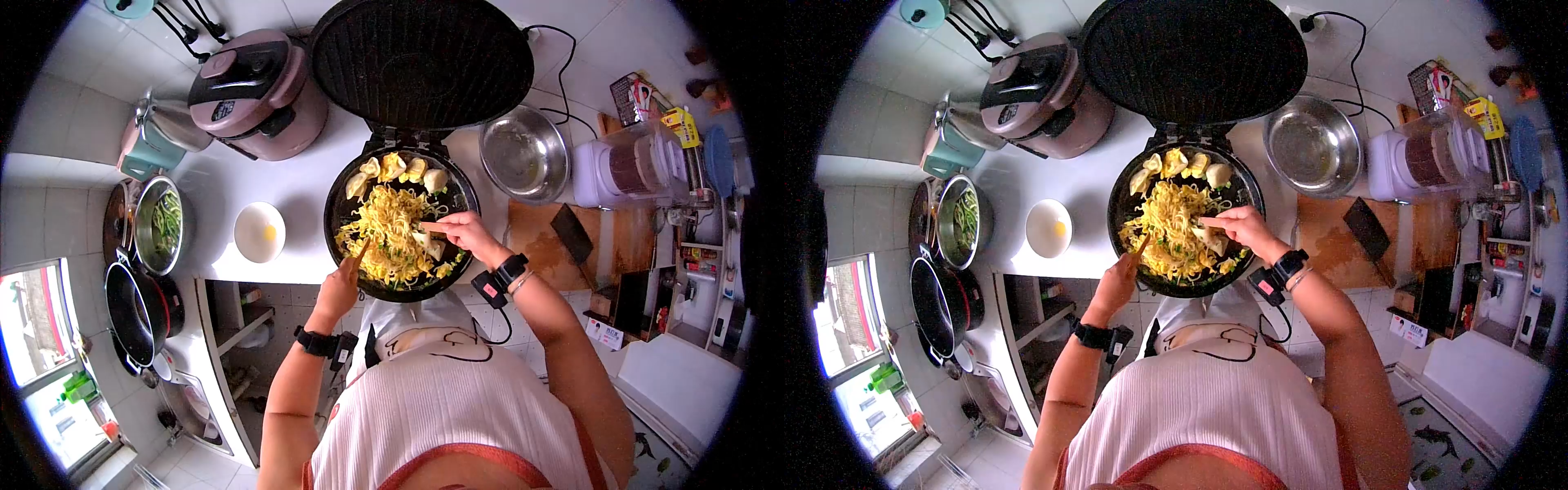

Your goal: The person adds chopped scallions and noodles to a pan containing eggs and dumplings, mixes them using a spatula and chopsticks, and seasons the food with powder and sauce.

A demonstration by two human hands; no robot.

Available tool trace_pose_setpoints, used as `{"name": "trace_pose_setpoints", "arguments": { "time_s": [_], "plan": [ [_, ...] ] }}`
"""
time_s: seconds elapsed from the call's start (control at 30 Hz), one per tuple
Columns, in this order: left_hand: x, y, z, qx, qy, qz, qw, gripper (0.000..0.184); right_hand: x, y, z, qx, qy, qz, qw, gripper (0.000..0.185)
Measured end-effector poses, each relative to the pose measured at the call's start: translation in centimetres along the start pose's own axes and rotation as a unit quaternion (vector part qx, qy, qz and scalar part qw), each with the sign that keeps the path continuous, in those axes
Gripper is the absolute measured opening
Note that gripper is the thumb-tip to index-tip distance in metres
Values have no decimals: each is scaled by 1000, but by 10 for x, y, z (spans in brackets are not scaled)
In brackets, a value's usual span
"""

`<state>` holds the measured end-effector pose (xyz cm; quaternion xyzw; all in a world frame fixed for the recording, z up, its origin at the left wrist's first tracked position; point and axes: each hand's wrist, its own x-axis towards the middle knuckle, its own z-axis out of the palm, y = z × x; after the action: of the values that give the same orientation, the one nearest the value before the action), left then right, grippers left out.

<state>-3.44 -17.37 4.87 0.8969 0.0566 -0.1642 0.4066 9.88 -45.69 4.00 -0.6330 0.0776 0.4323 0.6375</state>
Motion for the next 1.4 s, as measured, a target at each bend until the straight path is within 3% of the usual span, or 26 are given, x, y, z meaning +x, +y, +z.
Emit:
{"name": "trace_pose_setpoints", "arguments": {
  "time_s": [0.07,0.1,0.13,0.2,0.27,0.33,0.43,0.57,0.7,0.77,0.87,1.0,1.07,1.27,1.33,1.4],
  "plan": [
    [-5,10,-9,19,16,-17,1000,21,-10,-11,7,-270,37,-198,942,21],
    [-8,11,-13,18,17,-16,1000,21,-22,-17,14,-328,87,-248,907,20],
    [-13,11,-18,58,9,-20,998,22,-33,-24,17,-329,87,-249,907,20],
    [-23,16,-29,97,2,-24,995,22,-51,-34,18,-466,111,-355,803,18],
    [-34,21,-41,195,-39,-67,978,23,-67,-42,6,-488,104,-328,802,18],
    [-42,14,-46,209,-32,-75,975,23,-79,-43,-12,-503,163,-293,796,19],
    [-47,9,-49,209,-59,-144,965,27,-90,-41,-39,-451,219,-219,837,19],
    [-48,-5,-33,182,-76,-118,973,28,-90,-25,-55,-393,198,-109,891,17],
    [-45,-10,-24,170,-65,-129,975,24,-81,-4,-70,-413,221,-104,877,16],
    [-43,-16,-18,148,-63,-125,979,25,-71,7,-74,-230,102,-37,967,14],
    [-33,-28,0,100,-67,-87,989,26,-51,21,-42,-107,84,-19,990,16],
    [-24,-17,16,46,-17,-47,998,24,-24,29,-3,-8,87,-16,996,16],
    [-22,-16,21,-5,-10,-39,999,24,-17,26,3,36,42,-8,998,19],
    [-28,4,8,-18,-10,-63,998,23,-24,15,0,-12,34,-63,997,19],
    [-29,14,2,-20,-6,-57,998,23,-28,6,-3,-107,36,-165,980,19],
    [-30,19,-3,-22,-1,-52,998,23,-32,-7,-2,-158,36,-184,969,19]
  ]
}}
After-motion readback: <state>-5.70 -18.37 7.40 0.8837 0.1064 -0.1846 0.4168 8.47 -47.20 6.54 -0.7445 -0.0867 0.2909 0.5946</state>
